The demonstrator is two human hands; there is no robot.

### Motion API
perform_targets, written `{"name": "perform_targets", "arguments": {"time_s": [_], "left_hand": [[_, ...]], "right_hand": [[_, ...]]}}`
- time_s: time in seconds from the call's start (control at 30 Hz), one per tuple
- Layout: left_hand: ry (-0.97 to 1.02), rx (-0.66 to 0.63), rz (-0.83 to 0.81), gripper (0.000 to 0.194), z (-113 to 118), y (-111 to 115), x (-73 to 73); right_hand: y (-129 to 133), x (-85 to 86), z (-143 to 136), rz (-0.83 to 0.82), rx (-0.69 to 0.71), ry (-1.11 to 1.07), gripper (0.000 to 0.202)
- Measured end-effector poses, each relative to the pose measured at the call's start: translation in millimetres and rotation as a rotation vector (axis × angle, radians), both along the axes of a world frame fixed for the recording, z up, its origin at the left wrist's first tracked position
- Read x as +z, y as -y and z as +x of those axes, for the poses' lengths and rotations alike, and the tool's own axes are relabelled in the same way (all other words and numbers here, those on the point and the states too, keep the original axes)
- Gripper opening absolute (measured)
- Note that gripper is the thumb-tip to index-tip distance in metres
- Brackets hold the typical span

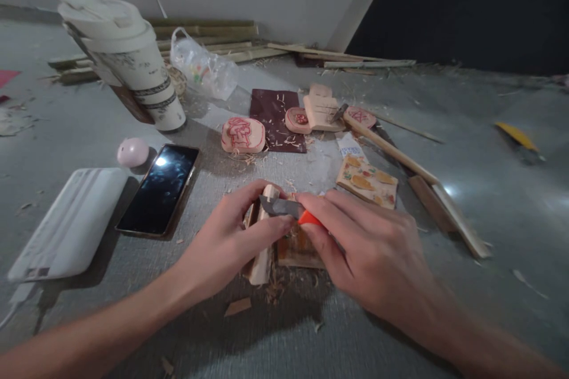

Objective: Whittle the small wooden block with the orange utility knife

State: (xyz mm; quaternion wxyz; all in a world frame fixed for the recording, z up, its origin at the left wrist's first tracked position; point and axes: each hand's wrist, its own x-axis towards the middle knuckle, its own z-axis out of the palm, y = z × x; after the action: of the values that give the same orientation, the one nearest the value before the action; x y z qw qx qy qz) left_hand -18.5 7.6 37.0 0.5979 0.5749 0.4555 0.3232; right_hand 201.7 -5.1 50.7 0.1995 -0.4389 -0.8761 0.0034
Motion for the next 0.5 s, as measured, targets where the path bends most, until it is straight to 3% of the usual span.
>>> {"name": "perform_targets", "arguments": {"time_s": [0.5], "left_hand": [[0.107, 0.082, -0.079, 0.026, 4.9, 6.9, -9.7]], "right_hand": [[1.6, -3.1, -7.1, 0.040, -0.027, -0.021, 0.024]]}}
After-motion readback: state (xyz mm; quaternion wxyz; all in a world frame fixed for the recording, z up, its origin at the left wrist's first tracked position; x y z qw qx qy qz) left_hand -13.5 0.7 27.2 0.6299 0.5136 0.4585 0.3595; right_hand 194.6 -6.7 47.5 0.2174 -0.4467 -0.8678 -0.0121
